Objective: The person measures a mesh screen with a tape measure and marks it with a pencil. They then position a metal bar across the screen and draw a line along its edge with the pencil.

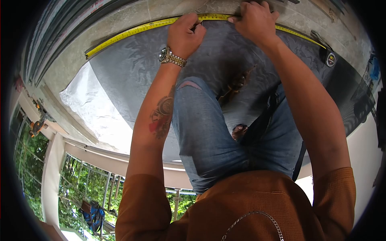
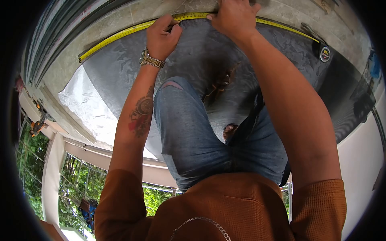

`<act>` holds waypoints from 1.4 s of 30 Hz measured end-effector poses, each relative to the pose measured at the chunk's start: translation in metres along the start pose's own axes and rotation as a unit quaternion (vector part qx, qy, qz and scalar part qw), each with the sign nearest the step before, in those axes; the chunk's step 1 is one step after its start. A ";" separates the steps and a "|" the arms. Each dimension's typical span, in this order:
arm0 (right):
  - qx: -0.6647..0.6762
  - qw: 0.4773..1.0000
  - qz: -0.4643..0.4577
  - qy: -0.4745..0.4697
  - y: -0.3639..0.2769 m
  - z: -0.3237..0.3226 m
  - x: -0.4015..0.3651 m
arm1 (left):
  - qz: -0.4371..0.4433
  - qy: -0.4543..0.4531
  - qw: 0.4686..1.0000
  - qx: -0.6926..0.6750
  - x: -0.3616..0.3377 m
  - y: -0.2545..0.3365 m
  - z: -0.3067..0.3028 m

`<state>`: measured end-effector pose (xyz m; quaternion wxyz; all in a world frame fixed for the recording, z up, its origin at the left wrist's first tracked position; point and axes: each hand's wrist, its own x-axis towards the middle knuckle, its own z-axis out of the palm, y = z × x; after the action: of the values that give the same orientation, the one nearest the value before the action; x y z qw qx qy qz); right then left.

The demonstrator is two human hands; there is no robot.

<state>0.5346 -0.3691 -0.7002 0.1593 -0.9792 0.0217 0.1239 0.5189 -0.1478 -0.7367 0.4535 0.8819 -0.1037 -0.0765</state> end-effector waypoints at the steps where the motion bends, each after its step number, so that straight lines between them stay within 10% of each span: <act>1: 0.001 1.000 -0.003 0.010 0.001 0.002 0.000 | 0.000 0.000 1.000 0.000 0.000 -0.001 0.000; 20: -0.004 0.999 -0.008 0.037 -0.004 -0.004 0.000 | 0.066 -0.025 0.991 0.116 -0.016 0.012 0.017; 22: -0.045 0.990 0.021 -0.129 -0.008 -0.020 0.006 | 0.117 -0.058 0.981 0.145 -0.023 0.024 0.012; 31: 0.004 0.988 0.028 -0.152 0.017 -0.010 0.007 | -0.204 0.107 0.973 -0.018 -0.114 0.124 -0.083; 34: 0.020 0.999 -0.034 -0.012 0.046 -0.035 -0.007 | -0.248 0.114 0.962 -0.021 -0.145 0.142 -0.109; 42: -0.167 0.963 0.203 -0.053 0.258 -0.101 -0.084 | -0.347 0.117 0.929 0.054 -0.291 0.133 -0.185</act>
<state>0.4558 -0.6453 -0.6654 -0.0337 -0.9589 0.1905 0.2074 0.2645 -0.0045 -0.5094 0.3594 0.8885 0.2588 -0.1196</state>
